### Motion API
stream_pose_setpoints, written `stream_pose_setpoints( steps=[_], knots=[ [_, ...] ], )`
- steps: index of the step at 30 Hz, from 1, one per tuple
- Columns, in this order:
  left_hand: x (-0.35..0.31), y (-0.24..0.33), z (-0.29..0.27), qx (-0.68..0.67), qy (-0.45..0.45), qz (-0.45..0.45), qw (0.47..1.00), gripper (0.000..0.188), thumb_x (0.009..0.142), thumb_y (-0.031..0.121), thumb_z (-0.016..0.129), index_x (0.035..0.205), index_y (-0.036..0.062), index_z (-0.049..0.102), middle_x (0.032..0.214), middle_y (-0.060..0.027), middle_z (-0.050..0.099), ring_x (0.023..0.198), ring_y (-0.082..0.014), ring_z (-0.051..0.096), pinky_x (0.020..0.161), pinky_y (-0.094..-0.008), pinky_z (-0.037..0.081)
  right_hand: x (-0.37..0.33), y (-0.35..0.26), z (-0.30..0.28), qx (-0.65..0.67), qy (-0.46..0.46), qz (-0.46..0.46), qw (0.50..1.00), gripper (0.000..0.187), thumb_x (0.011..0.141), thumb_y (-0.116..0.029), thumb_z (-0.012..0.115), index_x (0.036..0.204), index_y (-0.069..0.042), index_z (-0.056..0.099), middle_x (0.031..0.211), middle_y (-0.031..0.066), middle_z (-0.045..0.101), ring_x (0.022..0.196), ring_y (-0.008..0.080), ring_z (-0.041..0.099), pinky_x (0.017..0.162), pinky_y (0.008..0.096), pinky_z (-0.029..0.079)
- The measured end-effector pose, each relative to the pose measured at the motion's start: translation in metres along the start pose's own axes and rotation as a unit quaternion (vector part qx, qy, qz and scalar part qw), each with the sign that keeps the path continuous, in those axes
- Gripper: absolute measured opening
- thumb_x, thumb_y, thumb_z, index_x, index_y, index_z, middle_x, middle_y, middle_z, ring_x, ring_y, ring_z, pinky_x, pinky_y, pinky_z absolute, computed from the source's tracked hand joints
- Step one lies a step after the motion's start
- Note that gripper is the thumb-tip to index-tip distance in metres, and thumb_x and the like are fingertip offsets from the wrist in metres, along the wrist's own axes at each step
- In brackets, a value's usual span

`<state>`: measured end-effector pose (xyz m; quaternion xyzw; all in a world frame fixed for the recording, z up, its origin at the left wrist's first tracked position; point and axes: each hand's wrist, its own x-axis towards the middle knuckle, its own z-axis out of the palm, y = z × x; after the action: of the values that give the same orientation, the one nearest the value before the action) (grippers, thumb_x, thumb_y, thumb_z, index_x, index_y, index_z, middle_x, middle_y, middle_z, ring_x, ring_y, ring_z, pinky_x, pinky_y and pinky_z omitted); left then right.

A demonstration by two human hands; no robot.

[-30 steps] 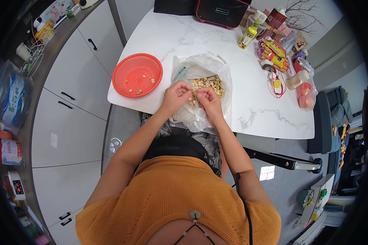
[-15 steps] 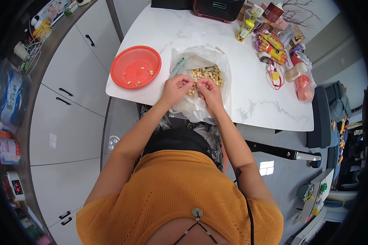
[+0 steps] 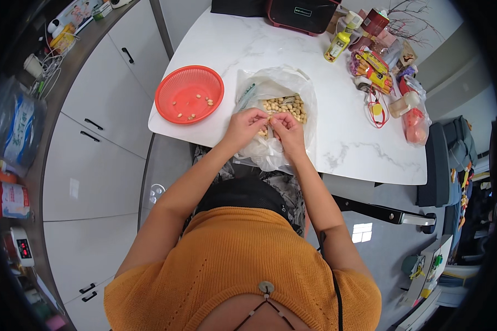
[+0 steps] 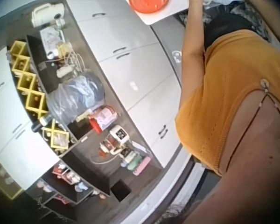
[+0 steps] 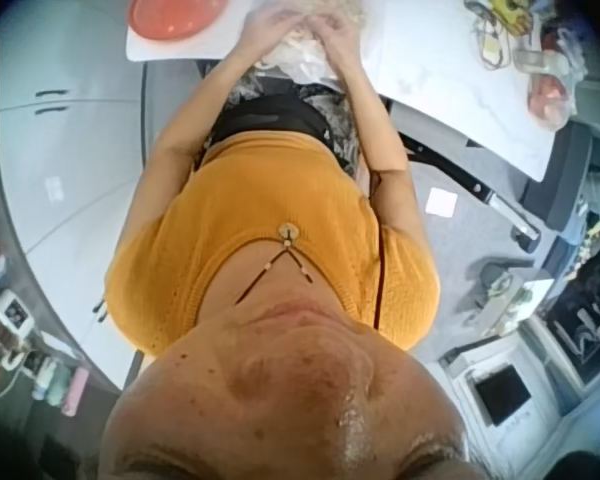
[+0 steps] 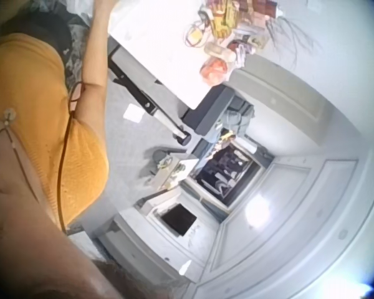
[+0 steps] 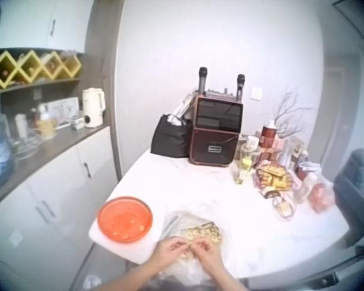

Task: The person peels peanuts by hand from a clear plastic bag on a white kitchen counter, placing the shells into a red bowl.

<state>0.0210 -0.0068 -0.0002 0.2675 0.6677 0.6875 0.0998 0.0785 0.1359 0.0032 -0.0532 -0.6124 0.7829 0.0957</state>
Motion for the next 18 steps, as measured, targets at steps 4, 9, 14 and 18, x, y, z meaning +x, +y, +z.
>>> stream_pose_setpoints(
  steps=[4,9,14,18],
  knots=[
    [0.0004,0.0006,-0.0006,0.022,-0.007,0.003,1.0,0.01,0.083,0.001,0.057,0.092,-0.0034,0.06,0.081,-0.0065,0.064,0.069,-0.0095,0.061,0.062,-0.0214,0.049,0.0017,0.0039,-0.0025,-0.015,0.0,0.0,1.0,0.008,0.085,-0.008,0.06,0.089,-0.001,0.058,0.064,-0.0033,0.053,0.05,0.0017,0.041,0.044,0.0165,0.031],
    [0.0011,0.0007,-0.0001,0.064,0.001,0.009,0.998,0.008,0.084,0.002,0.056,0.089,-0.003,0.059,0.078,-0.007,0.064,0.067,-0.0096,0.061,0.06,-0.022,0.048,0.0021,0.0044,-0.0008,-0.022,0.009,0.0,1.0,0.008,0.084,-0.007,0.06,0.088,-0.001,0.057,0.064,-0.0034,0.053,0.05,0.0019,0.041,0.044,0.0164,0.031],
    [0.0011,0.0033,0.0007,0.107,0.01,0.019,0.994,0.008,0.084,0.003,0.055,0.088,-0.0028,0.058,0.076,-0.0073,0.064,0.066,-0.01,0.062,0.059,-0.023,0.048,0.0029,0.0049,0.0004,-0.046,0.008,-0.008,0.999,0.009,0.085,-0.007,0.059,0.089,0.0,0.057,0.065,-0.0031,0.053,0.052,0.0021,0.042,0.046,0.0161,0.032],
    [0.0015,0.0045,-0.0002,0.111,0.008,0.017,0.994,0.007,0.085,0.004,0.055,0.087,-0.0027,0.057,0.075,-0.0069,0.064,0.066,-0.0098,0.062,0.059,-0.0227,0.048,0.0025,0.0061,0.0008,-0.051,0.012,-0.014,0.999,0.009,0.085,-0.007,0.059,0.09,0.0,0.057,0.066,-0.0026,0.053,0.052,0.0025,0.043,0.047,0.0162,0.033]
  ],
)
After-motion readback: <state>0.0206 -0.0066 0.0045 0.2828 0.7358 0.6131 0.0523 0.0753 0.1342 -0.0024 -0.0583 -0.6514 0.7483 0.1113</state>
